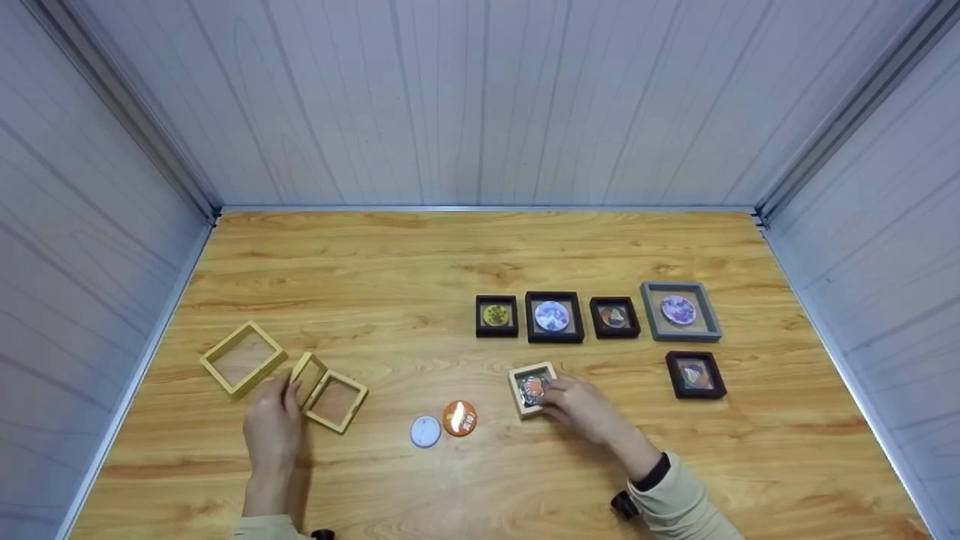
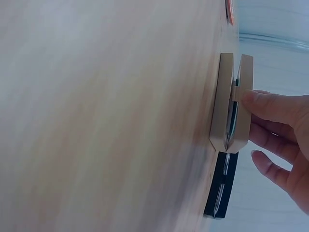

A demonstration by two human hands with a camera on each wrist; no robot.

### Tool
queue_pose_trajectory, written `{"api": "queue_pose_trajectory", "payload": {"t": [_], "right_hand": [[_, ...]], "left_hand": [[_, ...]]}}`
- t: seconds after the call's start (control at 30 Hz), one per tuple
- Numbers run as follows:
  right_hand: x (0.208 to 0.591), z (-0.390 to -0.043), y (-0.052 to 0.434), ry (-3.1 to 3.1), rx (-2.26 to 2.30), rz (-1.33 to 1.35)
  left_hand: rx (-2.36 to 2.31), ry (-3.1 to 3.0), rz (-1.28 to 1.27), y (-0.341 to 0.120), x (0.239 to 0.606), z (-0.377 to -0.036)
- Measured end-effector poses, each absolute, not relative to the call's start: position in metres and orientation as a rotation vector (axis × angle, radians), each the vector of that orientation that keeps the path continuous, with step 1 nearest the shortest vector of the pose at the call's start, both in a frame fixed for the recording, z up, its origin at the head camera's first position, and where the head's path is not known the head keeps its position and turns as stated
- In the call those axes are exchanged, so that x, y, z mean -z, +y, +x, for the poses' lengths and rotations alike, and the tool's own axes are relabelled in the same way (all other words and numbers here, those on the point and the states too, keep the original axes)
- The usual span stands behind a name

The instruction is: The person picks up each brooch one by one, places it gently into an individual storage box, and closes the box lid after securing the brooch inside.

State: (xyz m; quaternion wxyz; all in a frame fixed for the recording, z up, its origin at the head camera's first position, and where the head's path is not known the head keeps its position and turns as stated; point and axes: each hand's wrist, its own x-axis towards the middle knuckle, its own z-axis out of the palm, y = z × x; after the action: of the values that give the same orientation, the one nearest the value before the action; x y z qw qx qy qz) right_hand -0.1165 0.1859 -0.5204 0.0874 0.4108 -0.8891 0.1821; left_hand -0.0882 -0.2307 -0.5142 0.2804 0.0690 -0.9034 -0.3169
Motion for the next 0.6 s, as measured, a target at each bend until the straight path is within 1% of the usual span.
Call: {"api": "queue_pose_trajectory", "payload": {"t": [0.6], "right_hand": [[0.521,-0.109,0.211,-2.656,-0.568,1.124]], "left_hand": [[0.898,-2.41,0.031,-0.196,0.516,-0.108]]}}
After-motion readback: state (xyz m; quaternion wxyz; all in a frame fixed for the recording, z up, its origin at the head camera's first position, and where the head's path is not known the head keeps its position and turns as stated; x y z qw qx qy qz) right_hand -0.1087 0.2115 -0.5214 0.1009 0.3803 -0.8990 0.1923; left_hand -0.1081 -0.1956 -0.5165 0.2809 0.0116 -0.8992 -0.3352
